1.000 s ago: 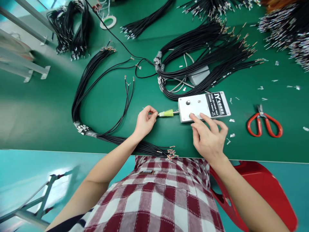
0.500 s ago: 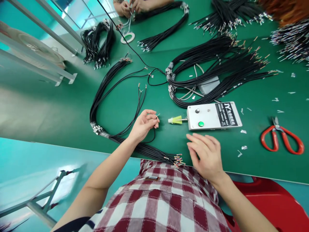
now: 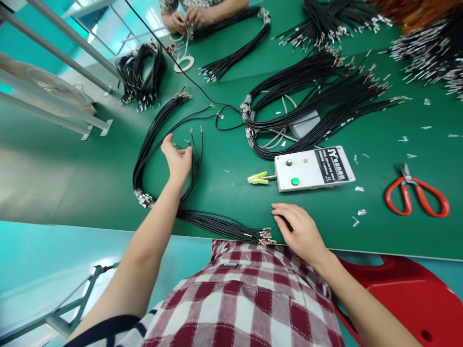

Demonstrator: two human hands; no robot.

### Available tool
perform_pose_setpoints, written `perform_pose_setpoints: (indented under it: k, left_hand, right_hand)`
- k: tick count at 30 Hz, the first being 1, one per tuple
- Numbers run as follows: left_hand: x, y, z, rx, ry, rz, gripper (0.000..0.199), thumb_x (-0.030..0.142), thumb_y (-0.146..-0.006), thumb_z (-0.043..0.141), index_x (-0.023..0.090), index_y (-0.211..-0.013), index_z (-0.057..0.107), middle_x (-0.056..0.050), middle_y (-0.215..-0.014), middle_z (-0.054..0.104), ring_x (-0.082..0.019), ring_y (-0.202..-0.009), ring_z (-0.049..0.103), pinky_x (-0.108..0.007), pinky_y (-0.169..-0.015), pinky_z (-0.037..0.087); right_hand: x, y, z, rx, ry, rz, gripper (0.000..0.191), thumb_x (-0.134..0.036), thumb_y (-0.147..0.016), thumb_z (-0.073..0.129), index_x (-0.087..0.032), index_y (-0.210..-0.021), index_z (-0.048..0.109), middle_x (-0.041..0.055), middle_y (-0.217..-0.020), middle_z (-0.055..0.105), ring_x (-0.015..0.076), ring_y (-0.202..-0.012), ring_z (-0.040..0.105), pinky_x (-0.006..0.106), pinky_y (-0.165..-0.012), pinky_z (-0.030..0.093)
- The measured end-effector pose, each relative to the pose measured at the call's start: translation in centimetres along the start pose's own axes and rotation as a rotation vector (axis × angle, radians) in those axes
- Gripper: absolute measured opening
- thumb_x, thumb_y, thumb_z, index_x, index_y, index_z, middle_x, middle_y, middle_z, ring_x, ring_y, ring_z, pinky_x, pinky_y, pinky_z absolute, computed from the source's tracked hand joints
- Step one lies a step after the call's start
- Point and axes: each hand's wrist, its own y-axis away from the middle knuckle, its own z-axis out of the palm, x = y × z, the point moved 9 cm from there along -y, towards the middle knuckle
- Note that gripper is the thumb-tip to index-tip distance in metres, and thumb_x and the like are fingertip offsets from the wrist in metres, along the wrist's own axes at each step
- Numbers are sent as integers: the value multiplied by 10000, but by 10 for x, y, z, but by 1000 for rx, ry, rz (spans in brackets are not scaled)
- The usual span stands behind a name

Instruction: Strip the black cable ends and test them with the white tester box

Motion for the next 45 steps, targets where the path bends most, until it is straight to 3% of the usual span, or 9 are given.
perform_pose_setpoints:
  k: [2, 6, 11, 16, 23, 30, 38, 41, 45]
  left_hand:
    - [42, 49, 18, -123, -117, 218, 391, 175, -910, 611, 200, -1280, 490, -133, -1292, 482, -172, -951, 592, -337, -838, 519]
    - [108, 195, 95, -1096, -192, 612, 244, 123, -944, 500, 205, -1148, 604, -122, -1245, 570, -234, -1146, 538, -376, -956, 478]
    - [107, 232, 108, -1340, -334, 560, 157, 159, -981, 439, 166, -972, 596, -119, -1093, 614, -237, -1011, 543, -373, -867, 469]
    - [111, 201, 100, -1229, -181, 349, 174, 187, -1005, 366, 170, -976, 536, -66, -906, 598, -180, -807, 538, -318, -767, 465]
    - [122, 176, 92, -939, 163, 107, 136, 254, -982, 498, 170, -977, 605, -60, -898, 647, -153, -807, 590, -269, -745, 484]
    - [94, 186, 104, -877, 330, -245, 128, 275, -926, 607, 150, -912, 636, -22, -764, 678, -101, -620, 603, -216, -610, 496]
    - [84, 197, 105, -863, 419, -414, 208, 349, -923, 623, 142, -901, 613, -21, -721, 674, -89, -562, 589, -218, -587, 481]
    - [80, 197, 106, -847, 492, -477, 242, 380, -926, 618, 139, -907, 601, -25, -717, 676, -82, -538, 576, -216, -564, 459]
    - [79, 193, 109, -856, 548, -539, 308, 436, -891, 654, 132, -890, 605, -25, -682, 661, -68, -488, 516, -210, -508, 409]
  right_hand:
    - [2, 0, 0, 2, -25, 15, 161, -169, -942, 585, -240, -1078, 634, 82, -1163, 722, 222, -1070, 682, 433, -936, 543]
    - [1, -2, 0, -1, -44, 12, 151, -162, -937, 596, -235, -1062, 640, 75, -1140, 725, 218, -1056, 678, 423, -930, 532]
    - [0, -8, 3, -22, -121, 70, 140, -182, -957, 574, -243, -1057, 650, 49, -1113, 732, 199, -1042, 680, 392, -947, 523]
    - [-1, -12, 9, -105, -249, 161, 205, -229, -1008, 486, -254, -1122, 654, 20, -1117, 740, 162, -1030, 684, 331, -934, 520]
    - [-37, -6, 19, -410, -285, 30, 231, -247, -1021, 463, -279, -1131, 663, -18, -1007, 775, 142, -901, 698, 323, -848, 476]
    - [-24, -37, -1, 40, -401, 288, 274, -309, -826, 762, -233, -1078, 685, 15, -985, 746, 145, -770, 682, 290, -699, 493]
    - [-23, -37, -4, 108, -346, 234, 97, -277, -888, 701, -226, -810, 727, 3, -811, 750, 150, -750, 678, 286, -727, 497]
    - [-22, -26, -17, -70, -365, 218, 135, -318, -911, 673, -233, -827, 735, 1, -809, 755, 148, -742, 679, 276, -740, 499]
    - [-22, 21, -12, -689, -269, 229, 372, -417, -983, 540, -232, -711, 714, -6, -679, 711, 128, -628, 644, 242, -617, 463]
